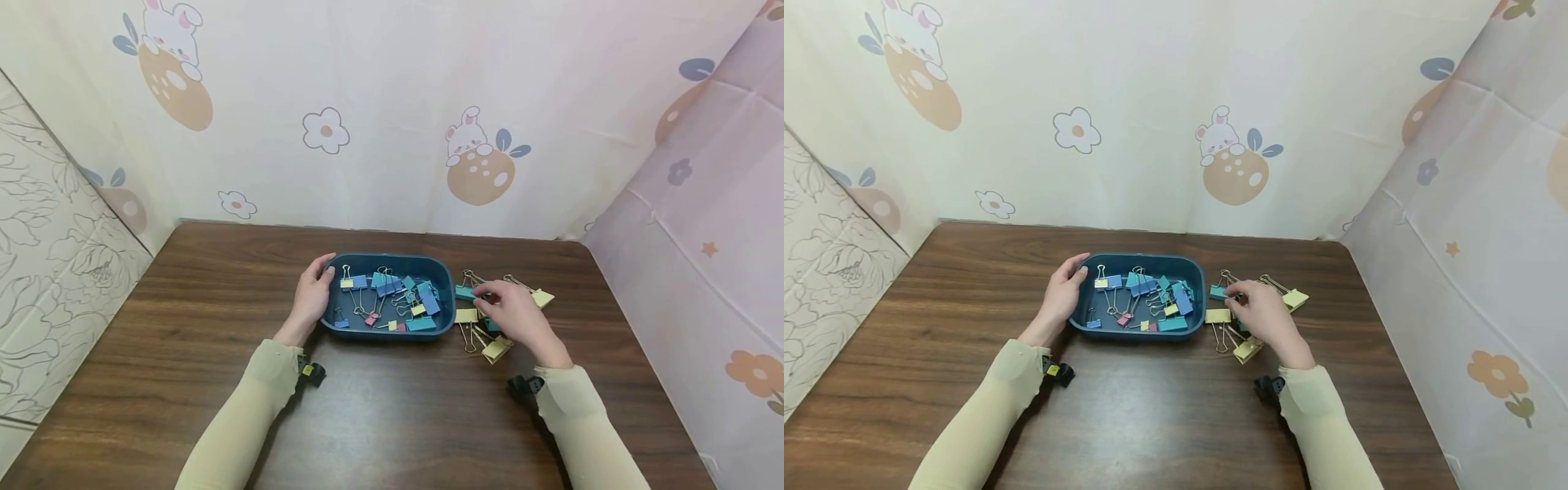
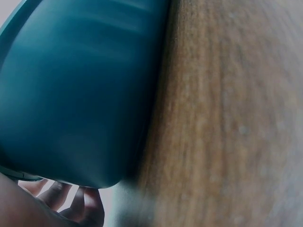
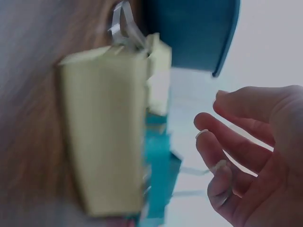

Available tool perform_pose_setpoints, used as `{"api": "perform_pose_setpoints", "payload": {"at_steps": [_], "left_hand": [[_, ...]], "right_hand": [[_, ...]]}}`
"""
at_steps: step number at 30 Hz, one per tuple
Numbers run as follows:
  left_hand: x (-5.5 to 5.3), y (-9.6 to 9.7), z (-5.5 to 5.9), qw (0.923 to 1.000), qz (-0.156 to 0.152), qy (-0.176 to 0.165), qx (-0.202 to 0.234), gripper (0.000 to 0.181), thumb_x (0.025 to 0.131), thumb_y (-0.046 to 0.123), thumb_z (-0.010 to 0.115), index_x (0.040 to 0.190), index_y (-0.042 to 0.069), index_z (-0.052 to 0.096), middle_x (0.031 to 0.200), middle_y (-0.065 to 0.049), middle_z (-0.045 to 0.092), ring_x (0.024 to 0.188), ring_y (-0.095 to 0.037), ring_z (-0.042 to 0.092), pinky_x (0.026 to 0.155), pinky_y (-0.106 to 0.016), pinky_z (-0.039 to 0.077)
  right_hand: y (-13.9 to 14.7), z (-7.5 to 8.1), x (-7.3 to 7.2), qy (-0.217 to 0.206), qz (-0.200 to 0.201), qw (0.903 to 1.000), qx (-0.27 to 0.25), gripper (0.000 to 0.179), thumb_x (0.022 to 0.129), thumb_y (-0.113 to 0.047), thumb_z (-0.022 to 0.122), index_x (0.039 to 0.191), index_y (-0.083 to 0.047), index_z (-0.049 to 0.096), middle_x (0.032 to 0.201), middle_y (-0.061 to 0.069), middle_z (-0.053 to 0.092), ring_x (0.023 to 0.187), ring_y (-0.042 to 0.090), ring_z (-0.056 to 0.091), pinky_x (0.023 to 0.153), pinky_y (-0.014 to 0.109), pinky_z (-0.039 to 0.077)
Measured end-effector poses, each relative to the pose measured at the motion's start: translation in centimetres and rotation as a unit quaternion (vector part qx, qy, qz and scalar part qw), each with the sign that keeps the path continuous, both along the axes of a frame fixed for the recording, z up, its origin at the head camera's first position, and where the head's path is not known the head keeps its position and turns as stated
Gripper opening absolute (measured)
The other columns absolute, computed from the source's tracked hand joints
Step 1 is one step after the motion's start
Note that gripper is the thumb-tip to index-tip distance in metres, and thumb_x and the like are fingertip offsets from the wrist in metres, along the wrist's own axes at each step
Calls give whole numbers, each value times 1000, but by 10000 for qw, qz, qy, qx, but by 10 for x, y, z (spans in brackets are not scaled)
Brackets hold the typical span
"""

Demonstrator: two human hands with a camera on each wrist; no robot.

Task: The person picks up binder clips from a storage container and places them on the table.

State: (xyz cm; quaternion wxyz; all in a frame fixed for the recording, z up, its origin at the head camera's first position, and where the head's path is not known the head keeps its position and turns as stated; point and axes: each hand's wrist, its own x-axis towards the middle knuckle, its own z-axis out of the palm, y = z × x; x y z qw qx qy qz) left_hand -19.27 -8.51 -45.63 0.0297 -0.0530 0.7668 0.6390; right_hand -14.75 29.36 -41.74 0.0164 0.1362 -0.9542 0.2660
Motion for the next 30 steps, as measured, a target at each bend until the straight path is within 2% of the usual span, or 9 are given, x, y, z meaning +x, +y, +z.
{"api": "perform_pose_setpoints", "payload": {"at_steps": [6, 11, 15, 20, 23, 26, 30], "left_hand": [[0, 0, 1, 10000, -2, -33, 20, 39, 108, 23, 44, 146, 18, 49, 152, -4, 43, 139, -23, 37, 116, -45, 27], [1, 0, 3, 10000, 39, -38, 7, 38, 107, 23, 44, 145, 19, 50, 152, -3, 43, 139, -23, 37, 116, -45, 27], [2, 0, 4, 10000, 41, -20, -4, 39, 107, 22, 44, 145, 18, 50, 152, -4, 44, 139, -23, 37, 116, -45, 27], [3, 0, 4, 10000, 49, -42, -3, 39, 107, 23, 44, 146, 19, 49, 152, -5, 43, 139, -24, 37, 116, -46, 27], [3, 0, 4, 10000, 56, -60, -8, 39, 107, 23, 44, 145, 19, 50, 152, -4, 43, 139, -24, 37, 116, -46, 27], [3, 0, 4, 10000, 37, -46, -24, 39, 107, 23, 44, 146, 19, 49, 153, -4, 42, 140, -24, 37, 116, -46, 27], [2, 1, 4, 10000, 37, -30, -42, 39, 107, 23, 44, 146, 19, 49, 153, -4, 42, 140, -24, 37, 116, -46, 27]], "right_hand": [[-26, 10, -2, 374, 123, 9990, -207, 15, 93, -14, 70, 108, -8, 73, 99, 4, 70, 79, 18, 61, 64, 35, 47], [-56, 13, -7, 636, 248, 9968, -421, 18, 92, -11, 71, 109, -7, 72, 99, 5, 70, 80, 18, 60, 67, 36, 50], [-84, 14, -11, 369, 273, 9976, -526, 24, 91, -12, 73, 114, -7, 71, 102, 6, 69, 82, 20, 59, 70, 36, 53], [-116, 10, -22, -124, 375, 9989, -272, 38, 91, -14, 73, 127, -8, 66, 120, 9, 65, 97, 24, 63, 83, 41, 55], [-129, 6, -28, -333, 517, 9981, -43, 47, 91, -16, 73, 136, -8, 60, 135, 12, 58, 117, 29, 57, 98, 47, 48], [-138, 2, -33, -512, 567, 9970, 126, 52, 91, -18, 72, 140, -8, 57, 142, 13, 53, 131, 31, 48, 108, 49, 39], [-146, -2, -37, -632, 509, 9964, 241, 47, 91, -17, 73, 135, -7, 60, 139, 13, 55, 129, 30, 49, 108, 48, 39]]}}
